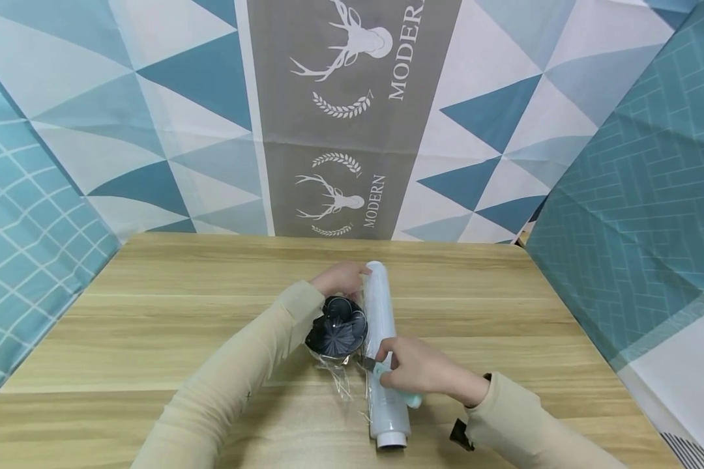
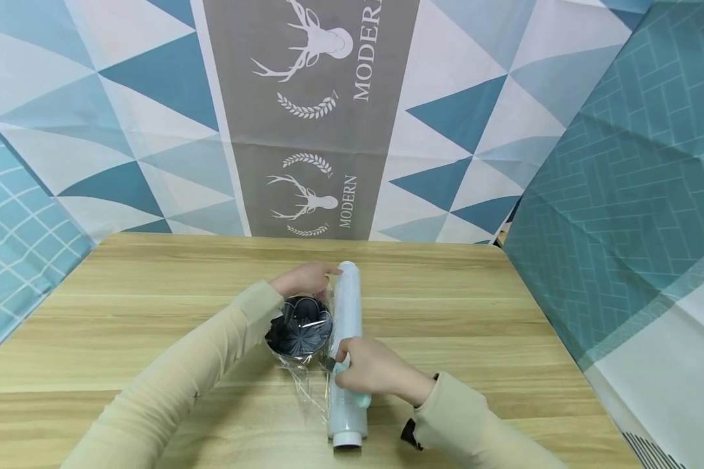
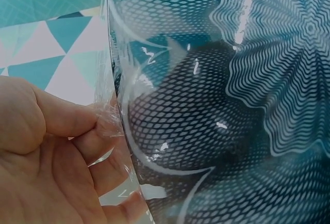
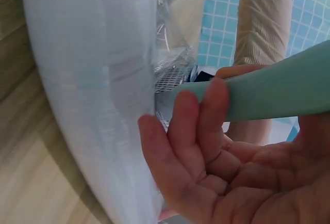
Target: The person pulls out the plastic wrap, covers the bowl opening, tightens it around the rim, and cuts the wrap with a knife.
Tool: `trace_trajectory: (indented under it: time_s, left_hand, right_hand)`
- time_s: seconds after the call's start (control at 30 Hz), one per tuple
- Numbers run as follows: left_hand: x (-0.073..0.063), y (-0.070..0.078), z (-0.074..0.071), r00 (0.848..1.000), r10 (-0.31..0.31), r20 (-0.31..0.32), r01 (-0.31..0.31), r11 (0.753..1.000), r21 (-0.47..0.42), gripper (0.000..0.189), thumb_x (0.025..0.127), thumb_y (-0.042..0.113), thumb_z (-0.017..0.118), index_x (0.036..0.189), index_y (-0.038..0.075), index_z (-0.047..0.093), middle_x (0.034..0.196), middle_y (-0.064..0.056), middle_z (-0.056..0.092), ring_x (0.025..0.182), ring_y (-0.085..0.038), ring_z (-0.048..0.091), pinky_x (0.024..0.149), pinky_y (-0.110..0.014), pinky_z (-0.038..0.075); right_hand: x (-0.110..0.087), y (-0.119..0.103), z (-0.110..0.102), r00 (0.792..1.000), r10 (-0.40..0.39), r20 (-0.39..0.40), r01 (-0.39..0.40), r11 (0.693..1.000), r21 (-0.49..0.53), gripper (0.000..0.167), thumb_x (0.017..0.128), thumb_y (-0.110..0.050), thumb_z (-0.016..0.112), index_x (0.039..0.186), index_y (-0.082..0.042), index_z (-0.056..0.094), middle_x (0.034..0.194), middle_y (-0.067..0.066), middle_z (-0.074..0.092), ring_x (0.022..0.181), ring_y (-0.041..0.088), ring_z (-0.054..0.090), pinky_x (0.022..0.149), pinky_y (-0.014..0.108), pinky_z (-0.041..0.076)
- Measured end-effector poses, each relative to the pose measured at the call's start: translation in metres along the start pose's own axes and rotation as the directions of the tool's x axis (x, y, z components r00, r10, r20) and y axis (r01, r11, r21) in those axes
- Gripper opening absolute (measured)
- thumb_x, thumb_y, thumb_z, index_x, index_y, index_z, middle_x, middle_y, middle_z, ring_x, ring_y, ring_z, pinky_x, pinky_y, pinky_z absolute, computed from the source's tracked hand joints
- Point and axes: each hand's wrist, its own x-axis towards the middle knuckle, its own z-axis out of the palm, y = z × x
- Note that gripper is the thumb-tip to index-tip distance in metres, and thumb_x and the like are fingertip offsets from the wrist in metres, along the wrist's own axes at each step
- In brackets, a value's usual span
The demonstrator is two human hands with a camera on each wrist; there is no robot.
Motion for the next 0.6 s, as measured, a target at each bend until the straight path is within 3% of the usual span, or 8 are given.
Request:
trace_trajectory:
  time_s: [0.17, 0.37, 0.6]
  left_hand:
    - [0.000, 0.001, 0.000, 1.000, -0.007, 0.007, 0.006, 1.000, 0.014, 0.060, 0.077, -0.010, 0.039, 0.134, 0.008, 0.045, 0.081, -0.019, 0.066, 0.043, -0.008, 0.041, 0.041, -0.015, 0.033]
    - [0.002, 0.001, 0.001, 1.000, 0.013, -0.020, -0.011, 0.996, 0.083, 0.064, 0.070, -0.010, 0.050, 0.132, 0.009, 0.047, 0.105, -0.011, 0.063, 0.041, -0.009, 0.030, 0.041, -0.017, 0.034]
    - [0.004, 0.002, 0.002, 1.000, 0.000, -0.017, 0.001, 0.998, 0.062, 0.060, 0.076, -0.008, 0.043, 0.132, 0.011, 0.048, 0.081, -0.012, 0.066, 0.043, -0.008, 0.042, 0.042, -0.016, 0.038]
  right_hand:
    - [-0.001, 0.004, 0.001, 1.000, 0.001, 0.003, -0.001, 1.000, 0.028, 0.022, 0.069, -0.010, 0.061, 0.090, -0.005, 0.059, 0.058, -0.001, 0.047, 0.050, 0.010, 0.042, 0.045, 0.025, 0.034]
    - [0.010, 0.006, 0.003, 1.000, 0.027, -0.010, -0.027, 0.999, 0.039, 0.023, 0.070, -0.010, 0.059, 0.093, -0.006, 0.060, 0.061, 0.000, 0.049, 0.052, 0.012, 0.044, 0.045, 0.025, 0.036]
    - [0.018, 0.007, 0.009, 0.999, 0.047, -0.027, -0.046, 0.998, 0.036, 0.021, 0.071, -0.011, 0.061, 0.091, -0.007, 0.061, 0.062, -0.001, 0.050, 0.054, 0.011, 0.046, 0.046, 0.025, 0.039]
